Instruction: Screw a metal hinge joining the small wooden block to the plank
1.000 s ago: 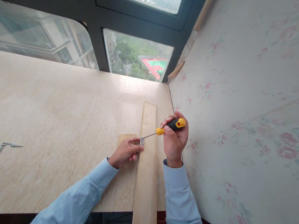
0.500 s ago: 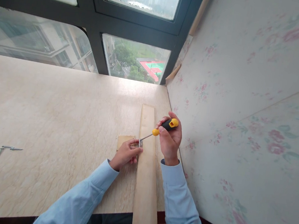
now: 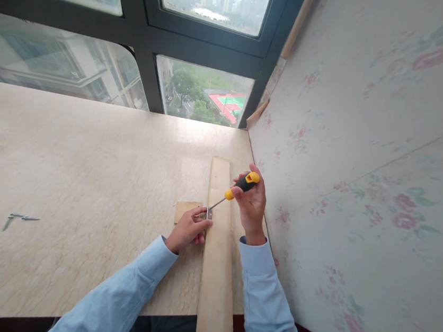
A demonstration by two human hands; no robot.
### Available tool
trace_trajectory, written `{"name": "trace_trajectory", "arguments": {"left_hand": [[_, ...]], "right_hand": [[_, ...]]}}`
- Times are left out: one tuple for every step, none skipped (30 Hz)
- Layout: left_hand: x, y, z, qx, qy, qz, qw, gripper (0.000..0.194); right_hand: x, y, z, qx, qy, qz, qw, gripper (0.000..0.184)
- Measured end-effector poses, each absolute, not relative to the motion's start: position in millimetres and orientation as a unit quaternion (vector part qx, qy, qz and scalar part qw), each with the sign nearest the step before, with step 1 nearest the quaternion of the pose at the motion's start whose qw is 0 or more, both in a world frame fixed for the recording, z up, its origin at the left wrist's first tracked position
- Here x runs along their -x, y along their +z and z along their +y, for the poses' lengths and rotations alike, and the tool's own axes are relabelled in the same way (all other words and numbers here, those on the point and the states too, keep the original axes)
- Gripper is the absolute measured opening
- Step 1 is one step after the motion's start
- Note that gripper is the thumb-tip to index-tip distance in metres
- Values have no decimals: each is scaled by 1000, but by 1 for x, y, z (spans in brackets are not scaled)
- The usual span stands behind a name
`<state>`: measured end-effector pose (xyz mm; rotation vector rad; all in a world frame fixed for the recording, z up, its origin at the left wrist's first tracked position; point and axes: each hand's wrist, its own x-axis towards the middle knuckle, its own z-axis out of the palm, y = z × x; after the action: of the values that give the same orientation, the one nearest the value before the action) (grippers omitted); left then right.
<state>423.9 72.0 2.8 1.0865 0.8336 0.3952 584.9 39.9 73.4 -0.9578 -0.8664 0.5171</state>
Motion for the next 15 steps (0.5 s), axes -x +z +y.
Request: {"name": "trace_trajectory", "arguments": {"left_hand": [[-424, 2, 72, -498, 182, 381, 757, 47], [-424, 2, 72, -498, 181, 382, 758, 48], [-424, 2, 72, -497, 181, 382, 758, 48], [-424, 2, 72, -496, 180, 384, 758, 49], [-424, 2, 72, -495, 179, 385, 758, 49], [-424, 3, 72, -494, 179, 385, 759, 50], [-424, 3, 72, -493, 180, 386, 759, 50], [-424, 3, 72, -491, 180, 387, 759, 49], [-424, 3, 71, -489, 181, 389, 759, 49], [-425, 4, 71, -488, 182, 390, 759, 49], [-425, 4, 71, -487, 183, 392, 759, 48], [-425, 4, 71, -486, 183, 393, 759, 48], [-425, 3, 71, -484, 183, 394, 759, 47], [-425, 3, 71, -483, 183, 394, 760, 47], [-425, 3, 71, -482, 182, 394, 761, 46]], "right_hand": [[-586, 72, 40, 457, 223, -404, 760, 63], [-587, 71, 39, 473, 210, -408, 752, 67], [-587, 69, 38, 485, 199, -410, 746, 71], [-587, 69, 38, 491, 194, -411, 743, 74], [-587, 68, 37, 491, 195, -413, 741, 76], [-586, 68, 36, 486, 202, -416, 742, 76], [-585, 69, 36, 477, 212, -420, 742, 73], [-583, 69, 35, 467, 226, -425, 741, 68], [-582, 70, 35, 459, 240, -431, 739, 61], [-580, 71, 35, 452, 255, -436, 735, 54], [-578, 72, 35, 447, 264, -441, 732, 50], [-577, 73, 35, 445, 267, -446, 729, 47], [-576, 73, 36, 447, 262, -451, 727, 46], [-576, 73, 37, 453, 250, -456, 724, 44], [-576, 73, 37, 462, 231, -459, 723, 41]]}}
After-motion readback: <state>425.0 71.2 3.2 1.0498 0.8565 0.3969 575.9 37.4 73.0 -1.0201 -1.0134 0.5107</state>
